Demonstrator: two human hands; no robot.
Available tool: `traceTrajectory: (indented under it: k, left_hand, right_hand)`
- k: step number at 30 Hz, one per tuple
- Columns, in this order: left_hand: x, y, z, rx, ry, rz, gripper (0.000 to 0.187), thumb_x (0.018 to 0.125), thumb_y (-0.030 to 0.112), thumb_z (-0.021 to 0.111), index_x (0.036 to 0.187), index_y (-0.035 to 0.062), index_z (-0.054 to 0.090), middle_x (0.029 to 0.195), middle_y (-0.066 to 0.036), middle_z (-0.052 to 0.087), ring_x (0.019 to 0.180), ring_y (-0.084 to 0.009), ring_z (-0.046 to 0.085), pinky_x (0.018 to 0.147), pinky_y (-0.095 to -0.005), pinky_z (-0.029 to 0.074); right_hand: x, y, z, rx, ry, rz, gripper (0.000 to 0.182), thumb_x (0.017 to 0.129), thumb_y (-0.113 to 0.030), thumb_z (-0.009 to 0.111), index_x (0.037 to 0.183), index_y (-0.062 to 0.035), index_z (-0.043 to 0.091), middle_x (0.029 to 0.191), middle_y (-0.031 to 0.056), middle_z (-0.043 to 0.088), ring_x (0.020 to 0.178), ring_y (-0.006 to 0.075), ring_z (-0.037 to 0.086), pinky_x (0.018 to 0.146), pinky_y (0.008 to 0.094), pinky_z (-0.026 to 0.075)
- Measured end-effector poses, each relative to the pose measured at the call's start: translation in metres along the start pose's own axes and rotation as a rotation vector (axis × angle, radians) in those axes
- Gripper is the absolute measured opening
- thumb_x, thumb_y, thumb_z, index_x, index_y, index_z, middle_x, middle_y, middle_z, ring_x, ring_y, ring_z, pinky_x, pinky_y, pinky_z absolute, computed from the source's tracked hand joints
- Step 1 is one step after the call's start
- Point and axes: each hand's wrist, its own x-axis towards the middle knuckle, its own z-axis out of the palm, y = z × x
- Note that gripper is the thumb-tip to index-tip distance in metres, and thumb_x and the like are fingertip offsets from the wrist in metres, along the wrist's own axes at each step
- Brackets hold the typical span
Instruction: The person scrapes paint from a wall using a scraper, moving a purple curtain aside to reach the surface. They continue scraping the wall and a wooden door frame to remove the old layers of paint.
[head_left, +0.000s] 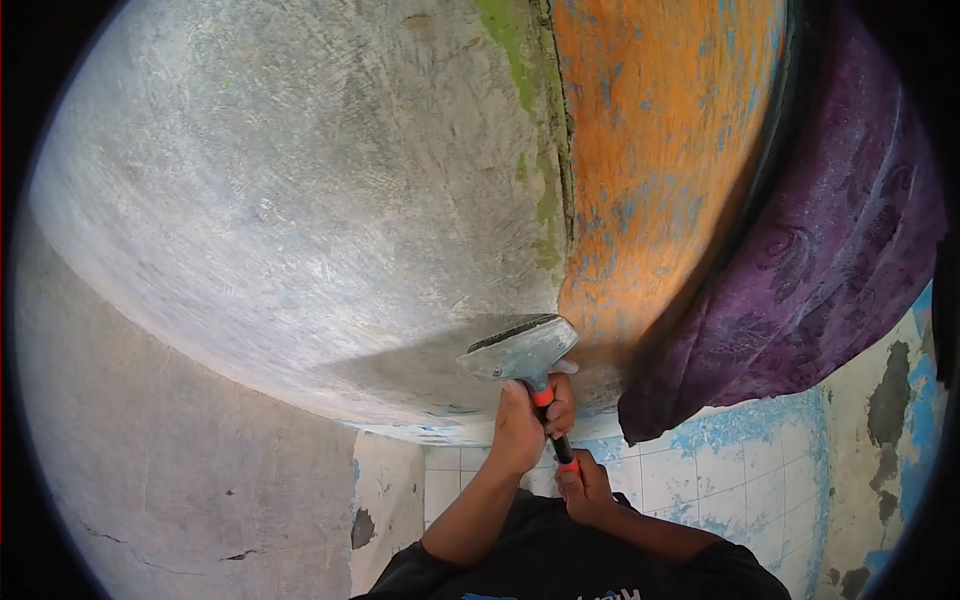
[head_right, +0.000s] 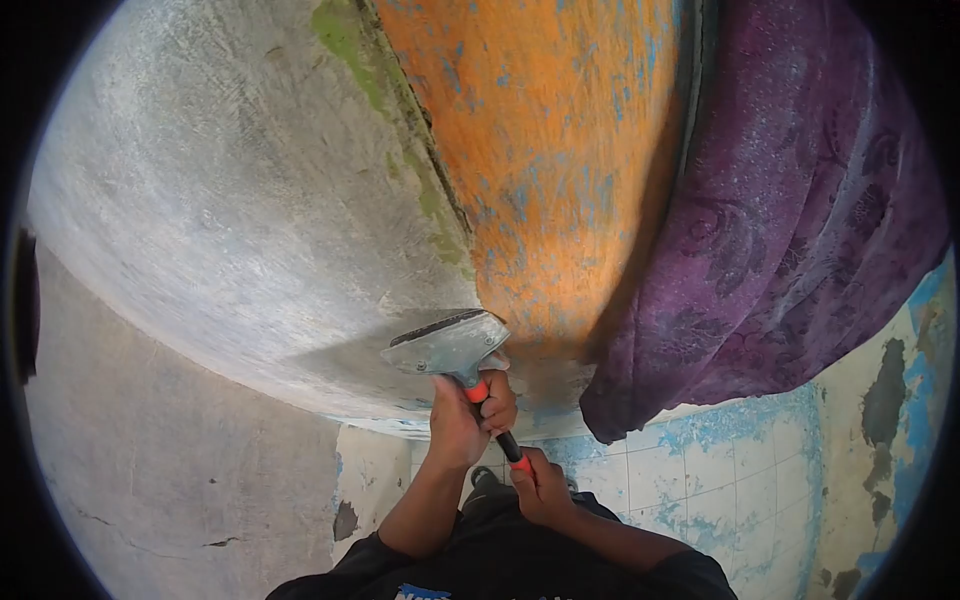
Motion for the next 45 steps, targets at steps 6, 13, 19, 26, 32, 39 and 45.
traceTrajectory:
  k: [6, 13, 19, 26, 32, 39, 45]
  left_hand:
    - [0.0, -0.007, -0.015, -0.097, -0.013, -0.012, 0.077, 0.096, 0.069, 0.021, 0.117, 0.001, 0.05, 0.066, 0.0, 0.035, 0.051, -0.008, 0.03, 0.047, -0.0242, 0.029]
    - [0.007, 0.001, -0.007, -0.006, 0.031, -0.038, 0.075, 0.094, 0.073, 0.018, 0.108, 0.0069, 0.05, 0.06, 0.004, 0.029, 0.045, -0.0073, 0.024, 0.044, -0.0244, 0.024]
    - [0.009, 0.003, 0.001, -0.041, 0.059, -0.036, 0.078, 0.095, 0.072, 0.017, 0.111, 0.0034, 0.051, 0.061, 0.003, 0.031, 0.047, -0.0078, 0.026, 0.044, -0.0242, 0.025]
    - [0.004, 0.004, 0.001, -0.143, 0.055, -0.026, 0.079, 0.096, 0.071, 0.016, 0.113, 0.0026, 0.051, 0.061, 0.002, 0.031, 0.048, -0.008, 0.026, 0.045, -0.0239, 0.024]
    - [0.004, 0.006, 0.002, -0.121, 0.067, -0.005, 0.079, 0.095, 0.072, 0.016, 0.113, 0.0035, 0.052, 0.06, 0.002, 0.031, 0.047, -0.0079, 0.026, 0.045, -0.0242, 0.025]
    - [0.008, 0.009, 0.006, -0.072, 0.034, 0.002, 0.075, 0.095, 0.072, 0.017, 0.11, 0.0068, 0.051, 0.062, 0.003, 0.031, 0.048, -0.0073, 0.027, 0.045, -0.0237, 0.025]
    - [0.004, 0.007, 0.003, -0.088, 0.039, 0.016, 0.072, 0.095, 0.071, 0.018, 0.107, 0.0079, 0.051, 0.062, 0.003, 0.031, 0.047, -0.0072, 0.025, 0.044, -0.0239, 0.024]
  right_hand:
    - [0.002, -0.004, 0.007, -0.013, 0.013, -0.03, 0.026, 0.097, -0.021, 0.052, 0.114, -0.0021, 0.05, 0.069, 0.0072, 0.056, 0.059, 0.0164, 0.057, 0.056, 0.0322, 0.045]
    - [0.007, -0.01, 0.008, 0.014, -0.017, 0.016, 0.029, 0.094, -0.02, 0.056, 0.117, -0.0031, 0.051, 0.066, 0.0111, 0.057, 0.058, 0.0241, 0.061, 0.057, 0.0366, 0.047]
    - [0.01, -0.022, 0.002, -0.029, 0.023, -0.034, 0.03, 0.094, -0.02, 0.057, 0.117, -0.0026, 0.051, 0.066, 0.0128, 0.058, 0.059, 0.0261, 0.063, 0.057, 0.0375, 0.048]
    - [0.007, -0.026, -0.001, -0.042, 0.004, -0.043, 0.03, 0.093, -0.02, 0.057, 0.117, -0.0019, 0.051, 0.066, 0.0126, 0.058, 0.058, 0.0266, 0.063, 0.057, 0.0367, 0.048]
    - [0.009, -0.027, 0.001, -0.007, -0.013, -0.031, 0.03, 0.093, -0.021, 0.058, 0.117, -0.0034, 0.052, 0.065, 0.0113, 0.058, 0.058, 0.0256, 0.063, 0.057, 0.036, 0.048]
    - [0.01, -0.038, -0.002, -0.02, 0.022, -0.059, 0.028, 0.094, -0.021, 0.058, 0.116, -0.0037, 0.052, 0.064, 0.0102, 0.057, 0.057, 0.0245, 0.062, 0.056, 0.0351, 0.047]
    - [0.009, -0.035, -0.002, -0.03, 0.01, -0.07, 0.027, 0.095, -0.021, 0.056, 0.115, -0.0029, 0.053, 0.064, 0.0095, 0.057, 0.055, 0.0228, 0.061, 0.055, 0.0341, 0.046]
